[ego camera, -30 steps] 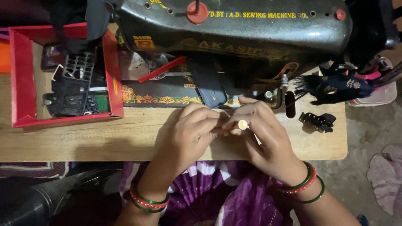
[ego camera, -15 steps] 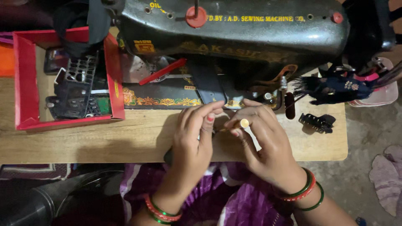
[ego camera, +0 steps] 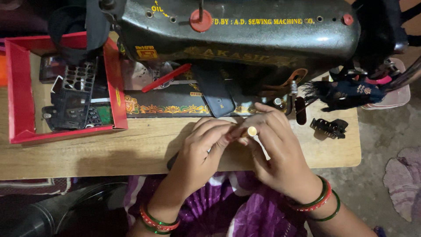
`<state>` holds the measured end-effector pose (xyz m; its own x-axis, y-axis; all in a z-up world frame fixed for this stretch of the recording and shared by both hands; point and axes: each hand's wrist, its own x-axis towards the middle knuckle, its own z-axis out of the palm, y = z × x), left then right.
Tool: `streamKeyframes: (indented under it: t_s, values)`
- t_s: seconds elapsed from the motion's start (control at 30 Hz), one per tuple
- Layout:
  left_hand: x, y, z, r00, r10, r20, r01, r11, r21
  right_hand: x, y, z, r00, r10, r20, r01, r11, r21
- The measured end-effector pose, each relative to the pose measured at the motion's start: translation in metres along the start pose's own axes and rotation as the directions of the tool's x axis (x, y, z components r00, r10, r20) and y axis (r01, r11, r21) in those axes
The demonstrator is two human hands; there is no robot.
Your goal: The person uses a small screwdriver to unscrew and open the back cover of a mobile phone. They remove the battery and SIM card tray, then reinsert the battery and close the back cover.
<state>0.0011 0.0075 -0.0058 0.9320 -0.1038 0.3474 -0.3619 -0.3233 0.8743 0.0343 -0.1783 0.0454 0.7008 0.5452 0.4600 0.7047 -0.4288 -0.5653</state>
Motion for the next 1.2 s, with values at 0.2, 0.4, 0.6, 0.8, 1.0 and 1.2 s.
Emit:
streamKeyframes:
  t_s: [0.2,0.4,0.6,0.8,1.0,1.2]
  values:
    - [0.0,-0.005,0.0,0.997,0.061,0.046,-0.063,0.997,0.044,0.0,-0.002,-0.002,1.0,0.014,0.028,-0.013,0.999,-0.039]
    - [0.0,-0.013,-0.005,1.0,0.013,0.025,-0.013,0.999,0.031,0.002,-0.004,-0.006,0.998,0.015,0.053,-0.018,0.999,0.048]
    - [0.005,-0.016,-0.006,0.999,0.01,0.05,-0.011,1.0,0.019,0.005,-0.009,-0.006,0.995,0.094,-0.037,-0.091,0.993,0.077]
    - [0.005,-0.023,-0.008,0.99,0.103,0.094,-0.095,0.992,-0.081,0.006,-0.012,-0.006,0.997,0.07,-0.038,-0.066,0.994,0.091]
    - [0.005,-0.029,-0.011,0.984,0.13,0.118,-0.133,0.991,0.01,0.005,-0.009,-0.008,1.0,0.013,0.012,-0.014,0.997,0.077]
    - [0.008,-0.026,-0.009,0.992,0.095,0.08,-0.094,0.995,-0.014,0.005,-0.011,-0.007,1.0,-0.01,0.024,0.008,0.995,0.098]
